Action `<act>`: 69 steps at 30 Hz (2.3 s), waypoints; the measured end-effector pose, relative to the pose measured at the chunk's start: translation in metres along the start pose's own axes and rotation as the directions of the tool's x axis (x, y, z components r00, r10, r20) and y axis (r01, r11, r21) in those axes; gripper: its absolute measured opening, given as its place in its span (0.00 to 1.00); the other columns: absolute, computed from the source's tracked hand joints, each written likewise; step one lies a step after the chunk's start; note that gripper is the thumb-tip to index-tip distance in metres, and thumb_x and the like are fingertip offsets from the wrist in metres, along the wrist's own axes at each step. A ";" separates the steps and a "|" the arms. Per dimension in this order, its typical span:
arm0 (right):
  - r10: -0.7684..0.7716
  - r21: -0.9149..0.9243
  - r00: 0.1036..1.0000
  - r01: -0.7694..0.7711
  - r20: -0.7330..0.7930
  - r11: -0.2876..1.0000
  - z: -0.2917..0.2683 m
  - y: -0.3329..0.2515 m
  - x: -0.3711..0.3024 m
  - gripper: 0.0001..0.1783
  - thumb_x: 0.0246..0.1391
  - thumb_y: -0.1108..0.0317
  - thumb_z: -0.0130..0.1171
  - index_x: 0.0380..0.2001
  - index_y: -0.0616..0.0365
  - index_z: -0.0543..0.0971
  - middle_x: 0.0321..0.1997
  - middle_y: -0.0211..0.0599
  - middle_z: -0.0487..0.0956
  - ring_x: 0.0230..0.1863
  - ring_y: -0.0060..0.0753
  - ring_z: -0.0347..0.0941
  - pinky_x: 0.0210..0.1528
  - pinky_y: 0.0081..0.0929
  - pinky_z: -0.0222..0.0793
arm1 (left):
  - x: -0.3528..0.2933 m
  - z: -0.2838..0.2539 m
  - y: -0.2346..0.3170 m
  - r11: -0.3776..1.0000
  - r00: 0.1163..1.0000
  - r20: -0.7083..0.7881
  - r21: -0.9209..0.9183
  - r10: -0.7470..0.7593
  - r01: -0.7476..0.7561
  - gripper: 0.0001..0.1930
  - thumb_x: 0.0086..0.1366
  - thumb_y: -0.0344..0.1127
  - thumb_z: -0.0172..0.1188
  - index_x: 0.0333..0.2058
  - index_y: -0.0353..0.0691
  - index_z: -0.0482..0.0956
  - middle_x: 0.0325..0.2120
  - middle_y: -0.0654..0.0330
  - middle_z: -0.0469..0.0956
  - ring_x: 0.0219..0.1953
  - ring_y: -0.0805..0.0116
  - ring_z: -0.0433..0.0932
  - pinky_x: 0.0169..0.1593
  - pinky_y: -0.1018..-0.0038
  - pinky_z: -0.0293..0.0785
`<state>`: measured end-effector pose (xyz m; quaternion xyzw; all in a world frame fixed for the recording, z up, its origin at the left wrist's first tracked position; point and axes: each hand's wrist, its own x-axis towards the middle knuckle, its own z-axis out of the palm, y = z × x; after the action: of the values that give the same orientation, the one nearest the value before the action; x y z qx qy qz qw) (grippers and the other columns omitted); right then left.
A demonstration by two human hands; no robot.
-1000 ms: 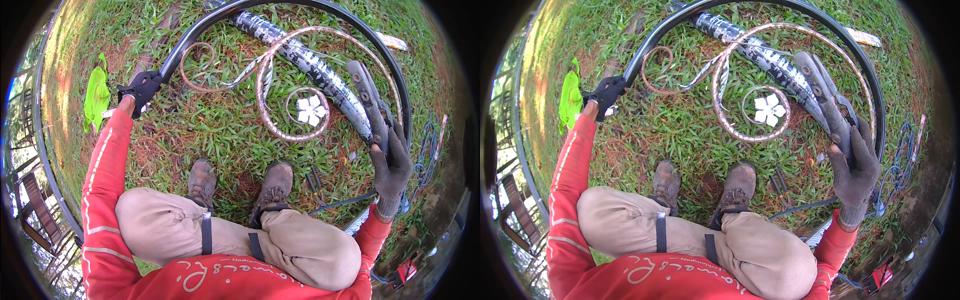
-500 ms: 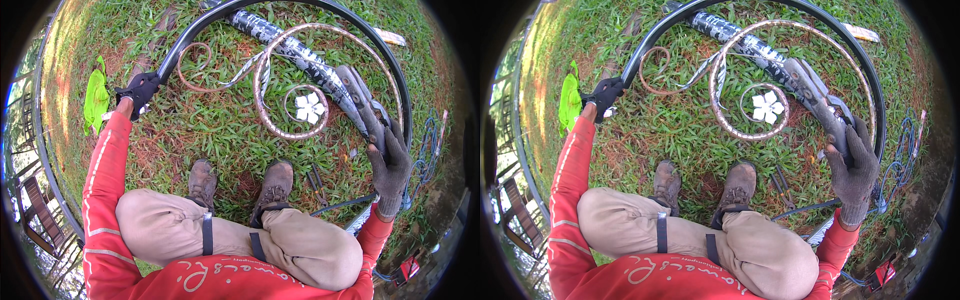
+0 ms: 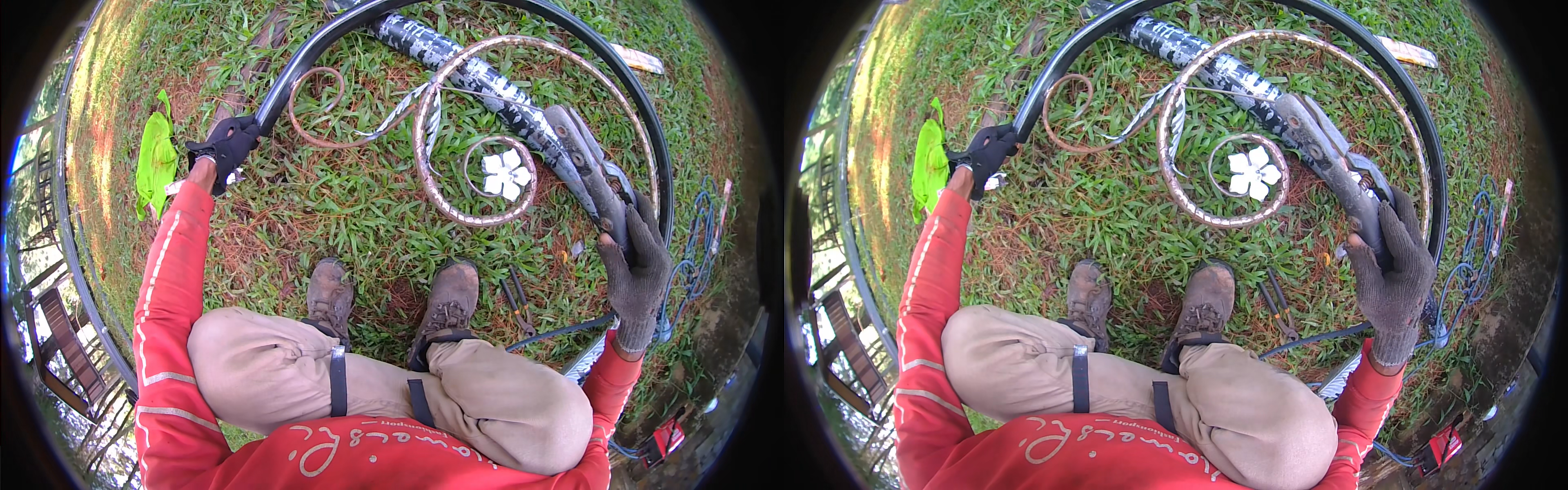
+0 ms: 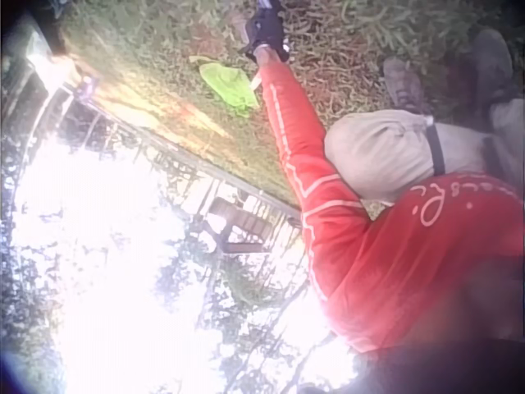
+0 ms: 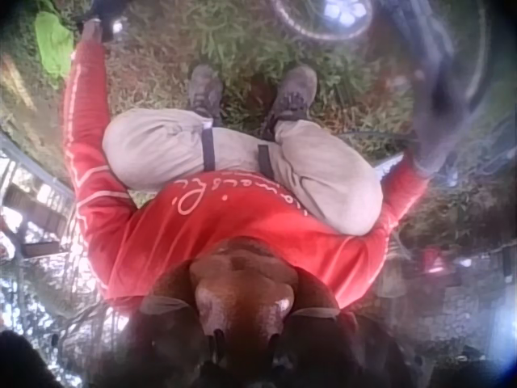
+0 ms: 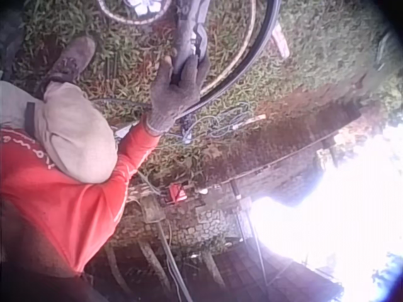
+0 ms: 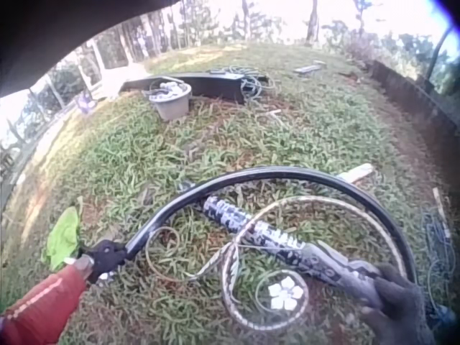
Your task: The person welds metal components together outdoors, joining a curved metal frame with decorative scrollwork using a welding rod.
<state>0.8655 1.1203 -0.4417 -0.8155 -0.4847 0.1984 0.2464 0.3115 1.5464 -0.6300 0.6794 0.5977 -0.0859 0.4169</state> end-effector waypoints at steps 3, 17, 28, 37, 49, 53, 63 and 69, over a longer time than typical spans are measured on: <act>-0.094 -0.023 0.994 0.093 -0.049 0.995 0.002 -0.001 0.002 0.30 0.60 0.68 0.77 0.61 0.77 0.81 0.71 0.68 0.78 0.67 0.49 0.81 0.63 0.39 0.80 | -0.003 0.001 0.004 1.000 0.999 -0.035 -0.018 0.012 -0.013 0.15 0.77 0.41 0.61 0.49 0.37 0.88 0.32 0.67 0.84 0.32 0.79 0.77 0.36 0.76 0.72; -0.115 -0.049 0.992 0.113 -0.044 0.992 0.004 0.005 0.003 0.31 0.60 0.67 0.78 0.61 0.76 0.82 0.71 0.70 0.77 0.71 0.52 0.78 0.68 0.42 0.77 | -0.005 0.000 0.004 1.000 1.000 -0.028 0.002 -0.005 0.005 0.15 0.77 0.44 0.61 0.51 0.41 0.88 0.34 0.69 0.84 0.35 0.77 0.78 0.38 0.77 0.73; -0.028 -0.053 0.999 0.026 -0.028 0.998 -0.003 0.004 0.001 0.29 0.65 0.66 0.73 0.66 0.68 0.82 0.76 0.63 0.75 0.81 0.53 0.67 0.79 0.44 0.60 | -0.008 0.000 0.007 0.999 0.999 -0.024 -0.002 -0.038 0.038 0.19 0.78 0.48 0.61 0.55 0.41 0.88 0.36 0.68 0.84 0.36 0.78 0.76 0.42 0.75 0.74; -0.086 -0.067 0.996 0.083 -0.040 0.994 0.001 0.004 0.002 0.31 0.60 0.64 0.77 0.61 0.73 0.83 0.71 0.67 0.78 0.69 0.50 0.80 0.67 0.40 0.76 | -0.010 0.000 0.008 1.000 1.000 -0.022 -0.022 -0.009 0.009 0.19 0.78 0.47 0.62 0.56 0.43 0.89 0.35 0.70 0.82 0.35 0.80 0.75 0.40 0.76 0.72; -0.128 -0.058 0.991 0.125 -0.046 0.990 0.006 0.012 0.002 0.31 0.59 0.67 0.78 0.61 0.74 0.82 0.71 0.65 0.79 0.70 0.49 0.80 0.68 0.40 0.76 | 0.000 -0.002 -0.002 1.000 1.000 -0.017 0.002 0.012 -0.012 0.22 0.75 0.46 0.60 0.59 0.41 0.87 0.33 0.64 0.85 0.33 0.74 0.80 0.40 0.72 0.76; -0.105 -0.063 0.993 0.102 -0.049 0.993 0.008 0.012 0.002 0.31 0.59 0.67 0.78 0.61 0.74 0.83 0.71 0.65 0.79 0.70 0.50 0.79 0.68 0.40 0.76 | -0.003 -0.001 -0.004 1.000 1.000 -0.024 -0.014 -0.008 0.008 0.22 0.75 0.46 0.60 0.59 0.40 0.87 0.33 0.63 0.86 0.34 0.73 0.80 0.41 0.72 0.76; -0.119 -0.109 0.992 0.114 -0.043 0.987 0.005 0.004 0.003 0.31 0.59 0.65 0.79 0.60 0.74 0.83 0.70 0.63 0.80 0.68 0.49 0.81 0.65 0.39 0.78 | -0.007 -0.001 0.009 0.999 0.999 0.035 -0.032 0.027 -0.026 0.17 0.76 0.47 0.63 0.52 0.43 0.89 0.34 0.70 0.83 0.33 0.80 0.76 0.39 0.77 0.71; -0.141 -0.063 0.989 0.138 -0.043 0.988 0.008 0.005 0.005 0.31 0.60 0.65 0.79 0.60 0.74 0.83 0.70 0.63 0.80 0.67 0.49 0.81 0.65 0.40 0.78 | -0.006 -0.004 -0.001 1.000 0.999 -0.044 -0.009 -0.004 0.003 0.23 0.76 0.47 0.60 0.62 0.42 0.86 0.34 0.64 0.86 0.33 0.74 0.80 0.40 0.72 0.75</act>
<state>0.8664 1.1248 -0.4513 -0.7910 -0.5403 0.1466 0.2468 0.3073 1.5441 -0.6245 0.6782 0.6082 -0.0689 0.4067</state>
